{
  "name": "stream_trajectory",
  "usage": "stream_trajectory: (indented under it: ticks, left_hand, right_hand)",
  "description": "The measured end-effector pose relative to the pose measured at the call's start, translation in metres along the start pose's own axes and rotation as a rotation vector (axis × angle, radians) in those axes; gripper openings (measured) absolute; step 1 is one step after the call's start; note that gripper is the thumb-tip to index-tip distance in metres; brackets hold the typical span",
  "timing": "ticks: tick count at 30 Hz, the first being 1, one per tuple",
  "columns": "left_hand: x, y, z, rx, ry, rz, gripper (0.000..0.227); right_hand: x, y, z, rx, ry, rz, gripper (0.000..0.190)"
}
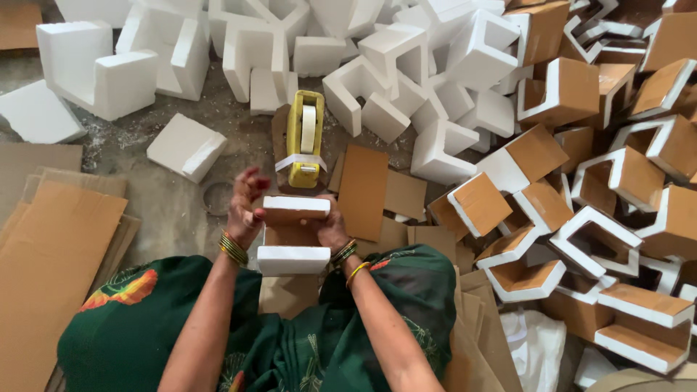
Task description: The person sits on the floor and assembles protective packaging by placing white foam inserts onto brown cardboard pieces. They use a yellow tape dispenser to secure the foam to the cardboard, repeating this process for multiple units.
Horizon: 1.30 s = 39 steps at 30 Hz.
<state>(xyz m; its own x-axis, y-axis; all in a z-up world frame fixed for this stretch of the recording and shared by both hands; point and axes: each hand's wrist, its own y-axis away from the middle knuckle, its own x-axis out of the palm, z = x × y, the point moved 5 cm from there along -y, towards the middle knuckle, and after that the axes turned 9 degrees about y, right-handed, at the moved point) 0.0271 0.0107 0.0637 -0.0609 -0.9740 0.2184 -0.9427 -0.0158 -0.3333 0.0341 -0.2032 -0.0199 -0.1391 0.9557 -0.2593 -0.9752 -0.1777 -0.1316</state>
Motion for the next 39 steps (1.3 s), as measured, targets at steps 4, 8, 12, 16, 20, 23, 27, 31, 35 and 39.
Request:
stream_trajectory:
  ticks: [4, 8, 12, 16, 20, 23, 27, 31, 35, 39]
  left_hand:
    - [0.003, 0.007, -0.001, 0.006, -0.163, -0.051, 0.074]
    - [-0.002, 0.003, 0.013, -0.015, -0.299, -0.066, 0.063]
    - [0.006, -0.016, 0.021, 0.070, -0.289, -0.023, 0.067]
    - [0.009, -0.021, 0.038, 0.090, -0.414, -0.034, 0.067]
    - [0.002, -0.007, 0.051, -0.036, -0.114, -0.075, 0.076]
    - [-0.001, -0.016, 0.050, 0.019, -0.206, -0.057, 0.069]
    - [0.004, -0.018, 0.033, -0.058, -0.417, 0.065, 0.044]
    - [0.037, -0.021, -0.014, 0.136, -1.037, 0.385, 0.058]
    - [0.058, -0.009, -0.018, -0.048, -1.114, 0.351, 0.055]
    - [0.058, -0.003, -0.012, -0.131, -1.140, 0.290, 0.039]
  right_hand:
    - [0.012, 0.002, 0.031, -0.123, 0.139, -0.032, 0.055]
    - [0.007, -0.002, 0.029, 0.016, -0.145, 0.082, 0.048]
    - [0.002, -0.015, -0.005, 0.102, -0.295, -0.003, 0.037]
    - [0.002, -0.015, -0.019, 0.161, -0.322, -0.049, 0.035]
    - [0.002, -0.003, -0.011, 0.172, -0.226, -0.092, 0.033]
    - [0.001, -0.010, 0.000, 0.111, -0.122, -0.118, 0.034]
    - [0.005, -0.002, -0.013, 0.146, -0.092, -0.125, 0.033]
    - [0.016, -0.008, -0.036, 0.006, -0.223, -0.099, 0.032]
    - [0.033, -0.010, -0.053, 0.215, -0.512, -0.025, 0.034]
    - [-0.006, -0.004, -0.013, 0.191, -0.047, -0.290, 0.051]
